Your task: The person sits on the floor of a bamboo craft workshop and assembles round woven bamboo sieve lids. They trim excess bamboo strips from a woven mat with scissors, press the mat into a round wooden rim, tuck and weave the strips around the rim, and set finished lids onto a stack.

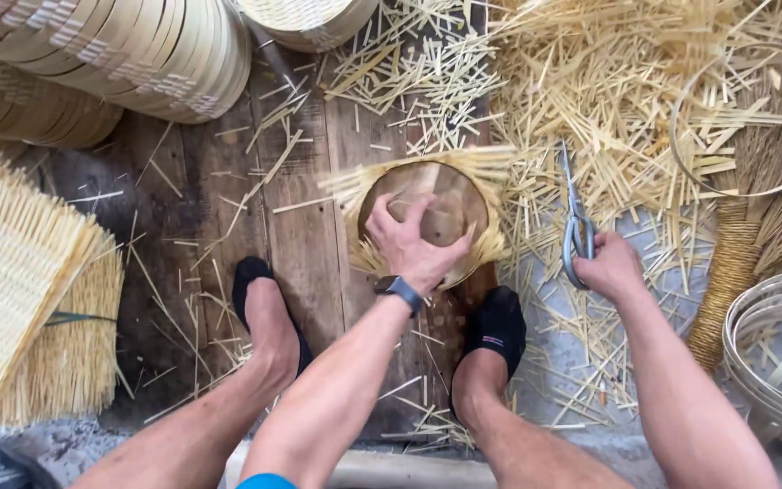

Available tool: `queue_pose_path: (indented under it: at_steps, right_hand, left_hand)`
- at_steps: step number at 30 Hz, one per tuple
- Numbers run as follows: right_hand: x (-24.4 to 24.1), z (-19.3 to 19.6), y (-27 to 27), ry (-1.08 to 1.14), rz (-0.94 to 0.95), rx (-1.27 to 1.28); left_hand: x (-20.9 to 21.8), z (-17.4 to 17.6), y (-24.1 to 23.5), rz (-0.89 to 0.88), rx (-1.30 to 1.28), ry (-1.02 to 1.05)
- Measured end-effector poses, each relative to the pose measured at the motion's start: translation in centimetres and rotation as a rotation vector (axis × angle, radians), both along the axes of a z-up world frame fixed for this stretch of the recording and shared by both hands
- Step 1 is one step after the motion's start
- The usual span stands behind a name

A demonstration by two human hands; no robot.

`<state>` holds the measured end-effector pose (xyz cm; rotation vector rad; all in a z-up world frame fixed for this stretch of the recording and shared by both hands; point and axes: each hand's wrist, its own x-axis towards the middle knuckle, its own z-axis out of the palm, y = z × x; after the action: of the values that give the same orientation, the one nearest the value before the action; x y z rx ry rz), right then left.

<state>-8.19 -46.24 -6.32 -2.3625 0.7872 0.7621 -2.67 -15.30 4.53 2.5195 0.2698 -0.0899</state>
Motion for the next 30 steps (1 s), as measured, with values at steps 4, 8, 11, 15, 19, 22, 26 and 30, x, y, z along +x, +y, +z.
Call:
queue_pose_path:
  at_steps: [4,8,11,15,19,22,26,30]
  right_hand:
    - [-3.6,-0.8,0.2,-0.023,-0.310,0.367]
    - [-7.3,2.2,2.5,-0.240,-0.289,0.334]
    - [-4.8,4.5,3.9,-0.288,-0.055,0.088]
    - [-2.8,6.6,4.4,-0.343,0.194,-0.055]
    - [0.1,6.0,6.3,-0.385,0.483,-0.244]
    - [1.8,4.2,6.2,-0.348,0.598,-0.360]
    - [2.1,1.3,2.4,-0.298,0.703,-0.407]
    - [3.6,5.3,4.3,-0.304,0.761,-0.423]
  left_hand:
    - [0.1,0.8,2.6,-0.223,-0.108,-0.186]
    - [1.0,-3.8,4.6,-0.581,-0.105,-0.079]
    - [3.1,-2.3,5.1,-0.867,-0.051,0.011]
    - [1.8,-1.4,3.1,-1.001,0.171,-0.071]
    - [-2.3,-3.8,1.1,-0.325,-0.087,-0.042]
    - [-2.6,-4.2,0.7,-0.283,-0.085,-0.080]
    - [-1.6,-4.2,1.8,-0.383,-0.107,-0.147]
    - [-2.1,-4.9,2.6,-0.461,-0.105,-0.094]
